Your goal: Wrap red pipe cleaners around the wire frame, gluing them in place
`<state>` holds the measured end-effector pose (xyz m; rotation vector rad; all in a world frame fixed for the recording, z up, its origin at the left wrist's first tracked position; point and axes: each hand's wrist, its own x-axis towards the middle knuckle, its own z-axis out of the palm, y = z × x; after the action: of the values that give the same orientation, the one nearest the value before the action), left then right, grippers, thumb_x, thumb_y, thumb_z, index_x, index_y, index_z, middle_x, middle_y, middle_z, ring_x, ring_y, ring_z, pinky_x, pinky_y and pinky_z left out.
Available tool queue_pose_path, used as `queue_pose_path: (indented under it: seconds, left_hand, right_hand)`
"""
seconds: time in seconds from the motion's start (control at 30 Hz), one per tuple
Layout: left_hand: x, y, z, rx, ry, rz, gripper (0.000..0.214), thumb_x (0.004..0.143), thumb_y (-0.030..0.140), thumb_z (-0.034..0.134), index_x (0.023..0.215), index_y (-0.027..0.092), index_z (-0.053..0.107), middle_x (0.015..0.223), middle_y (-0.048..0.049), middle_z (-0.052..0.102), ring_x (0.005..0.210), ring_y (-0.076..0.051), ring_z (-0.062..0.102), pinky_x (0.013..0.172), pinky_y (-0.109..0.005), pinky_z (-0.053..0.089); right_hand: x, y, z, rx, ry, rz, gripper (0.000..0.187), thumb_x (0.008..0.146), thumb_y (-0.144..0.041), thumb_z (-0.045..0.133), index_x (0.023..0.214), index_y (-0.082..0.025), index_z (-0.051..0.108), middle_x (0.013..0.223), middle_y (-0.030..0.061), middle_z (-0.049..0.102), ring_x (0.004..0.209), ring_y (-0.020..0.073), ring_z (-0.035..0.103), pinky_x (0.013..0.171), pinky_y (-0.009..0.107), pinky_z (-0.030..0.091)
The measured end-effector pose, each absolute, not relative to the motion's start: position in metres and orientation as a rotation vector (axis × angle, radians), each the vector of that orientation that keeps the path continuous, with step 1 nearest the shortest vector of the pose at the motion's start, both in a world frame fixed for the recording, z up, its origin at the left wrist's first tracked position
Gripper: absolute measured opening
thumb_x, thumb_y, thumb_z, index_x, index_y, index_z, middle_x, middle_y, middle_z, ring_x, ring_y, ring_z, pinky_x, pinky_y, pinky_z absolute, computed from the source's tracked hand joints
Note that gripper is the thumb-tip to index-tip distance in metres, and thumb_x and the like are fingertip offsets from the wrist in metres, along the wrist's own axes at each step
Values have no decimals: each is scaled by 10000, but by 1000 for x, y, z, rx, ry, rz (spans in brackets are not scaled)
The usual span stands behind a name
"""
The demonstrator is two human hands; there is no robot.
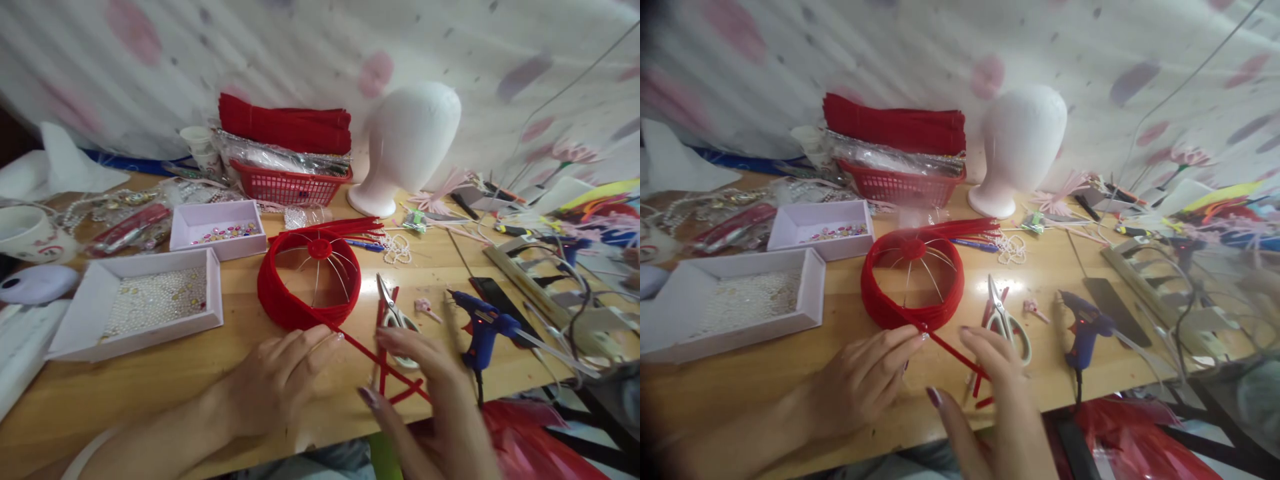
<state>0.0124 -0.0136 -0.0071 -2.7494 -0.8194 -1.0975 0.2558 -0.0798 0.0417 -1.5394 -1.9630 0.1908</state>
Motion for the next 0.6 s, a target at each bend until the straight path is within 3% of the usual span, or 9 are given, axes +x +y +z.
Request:
queue_pose_path:
  seconds: [0.17, 0.33, 0.6]
  left_hand:
    - [12, -11, -4, -2748, -779, -1085, 401, 1053, 127, 303, 1384, 65, 521, 1278, -160, 708, 1109, -202, 692, 887, -294, 603]
    - [11, -11, -5, -2791, -761, -1065, 350, 1058, 138, 318, 1317, 89, 548, 1292, -163, 699, 1056, -203, 707, 837, -302, 614]
    - [12, -11, -3, -2860, -767, -1035, 321, 1066, 142, 304, 1286, 85, 530, 926, -64, 734, 778, -190, 692, 635, -302, 575]
  right_hand:
    - [224, -41, 47, -1335, -2139, 159, 452, 1016, -205, 532, 1457, -278, 467, 1198, 68, 741, 1079, 202, 728, 887, 315, 609]
    - [236, -31, 46, -1287, -2187, 127, 364, 1012, -120, 484, 1324, -271, 597, 1064, 46, 767, 920, 174, 745, 763, 254, 600]
    - [243, -4, 71, -1070, -2329, 94, 409, 949, -5, 471, 1180, -238, 714, 1068, 72, 740, 925, 148, 727, 764, 221, 589]
